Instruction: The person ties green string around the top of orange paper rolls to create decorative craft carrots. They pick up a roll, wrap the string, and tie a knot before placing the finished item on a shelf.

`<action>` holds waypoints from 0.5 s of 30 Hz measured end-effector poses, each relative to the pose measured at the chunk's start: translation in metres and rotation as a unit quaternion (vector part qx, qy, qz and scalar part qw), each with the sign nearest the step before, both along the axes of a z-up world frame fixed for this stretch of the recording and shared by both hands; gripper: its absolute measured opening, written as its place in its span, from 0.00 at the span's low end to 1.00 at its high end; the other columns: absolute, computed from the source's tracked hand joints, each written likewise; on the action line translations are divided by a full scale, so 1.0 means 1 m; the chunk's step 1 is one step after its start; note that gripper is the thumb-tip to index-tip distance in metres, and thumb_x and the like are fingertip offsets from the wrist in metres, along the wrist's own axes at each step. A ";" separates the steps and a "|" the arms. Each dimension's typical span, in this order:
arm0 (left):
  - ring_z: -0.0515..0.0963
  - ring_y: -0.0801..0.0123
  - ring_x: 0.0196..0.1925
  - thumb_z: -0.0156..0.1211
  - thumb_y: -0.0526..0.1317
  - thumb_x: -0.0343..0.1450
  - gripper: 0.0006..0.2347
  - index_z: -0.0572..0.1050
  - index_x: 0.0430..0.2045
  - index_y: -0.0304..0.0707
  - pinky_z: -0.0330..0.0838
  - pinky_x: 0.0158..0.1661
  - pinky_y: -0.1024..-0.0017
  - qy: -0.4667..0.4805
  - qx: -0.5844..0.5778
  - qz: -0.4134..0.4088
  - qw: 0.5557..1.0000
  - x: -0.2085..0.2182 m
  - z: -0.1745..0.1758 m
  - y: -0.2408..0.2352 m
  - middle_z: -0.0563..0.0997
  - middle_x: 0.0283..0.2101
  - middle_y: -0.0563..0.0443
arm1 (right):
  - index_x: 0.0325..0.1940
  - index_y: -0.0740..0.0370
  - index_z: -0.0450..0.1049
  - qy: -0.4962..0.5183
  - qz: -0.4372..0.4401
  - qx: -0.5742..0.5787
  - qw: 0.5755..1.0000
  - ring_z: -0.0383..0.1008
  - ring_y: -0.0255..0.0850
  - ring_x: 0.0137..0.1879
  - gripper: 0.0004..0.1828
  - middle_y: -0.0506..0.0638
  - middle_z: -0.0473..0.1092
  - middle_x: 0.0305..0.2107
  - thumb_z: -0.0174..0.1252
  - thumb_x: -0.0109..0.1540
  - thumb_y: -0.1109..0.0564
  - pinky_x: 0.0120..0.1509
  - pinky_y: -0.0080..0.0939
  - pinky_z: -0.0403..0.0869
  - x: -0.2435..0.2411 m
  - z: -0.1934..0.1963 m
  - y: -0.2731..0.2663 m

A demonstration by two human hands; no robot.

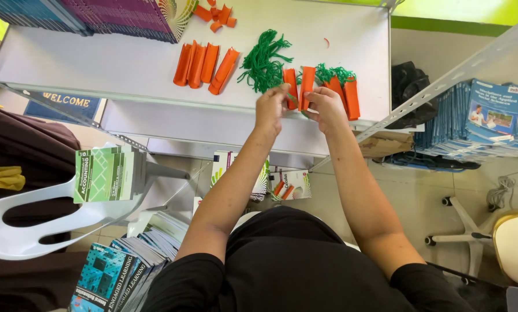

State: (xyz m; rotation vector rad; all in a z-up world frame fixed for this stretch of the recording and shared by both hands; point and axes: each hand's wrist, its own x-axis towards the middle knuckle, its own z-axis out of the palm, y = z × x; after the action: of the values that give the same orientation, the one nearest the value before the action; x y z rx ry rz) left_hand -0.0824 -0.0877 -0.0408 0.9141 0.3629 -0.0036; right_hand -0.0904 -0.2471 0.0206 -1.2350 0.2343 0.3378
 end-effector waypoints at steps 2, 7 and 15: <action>0.71 0.78 0.32 0.66 0.40 0.71 0.07 0.82 0.34 0.35 0.63 0.32 0.78 -0.013 0.046 0.035 0.998 -0.002 0.009 0.005 0.77 0.29 0.59 | 0.42 0.62 0.74 -0.011 -0.012 -0.079 0.997 0.75 0.36 0.37 0.06 0.48 0.74 0.36 0.61 0.61 0.60 0.43 0.46 0.78 0.014 -0.027 0.000; 0.64 0.79 0.26 0.67 0.40 0.71 0.09 0.82 0.31 0.29 0.60 0.28 0.78 -0.026 0.128 0.084 0.988 -0.006 0.017 0.006 0.71 0.23 0.60 | 0.40 0.64 0.77 -0.044 -0.045 -0.295 0.953 0.73 0.38 0.33 0.10 0.50 0.73 0.32 0.64 0.60 0.56 0.37 0.45 0.77 0.018 -0.046 0.010; 0.63 0.80 0.23 0.66 0.40 0.70 0.09 0.81 0.29 0.29 0.58 0.25 0.77 -0.041 0.171 0.082 0.981 -0.011 0.021 -0.008 0.71 0.21 0.60 | 0.45 0.68 0.78 -0.218 -0.075 -0.495 0.838 0.79 0.51 0.45 0.15 0.61 0.78 0.37 0.66 0.61 0.53 0.52 0.48 0.75 0.014 -0.057 0.001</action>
State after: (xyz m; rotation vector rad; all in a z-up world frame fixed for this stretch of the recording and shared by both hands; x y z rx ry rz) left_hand -0.0938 -0.0957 -0.0195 1.2184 0.3673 0.2535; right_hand -0.0769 -0.2464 -0.0359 -2.2620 0.0961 -0.2691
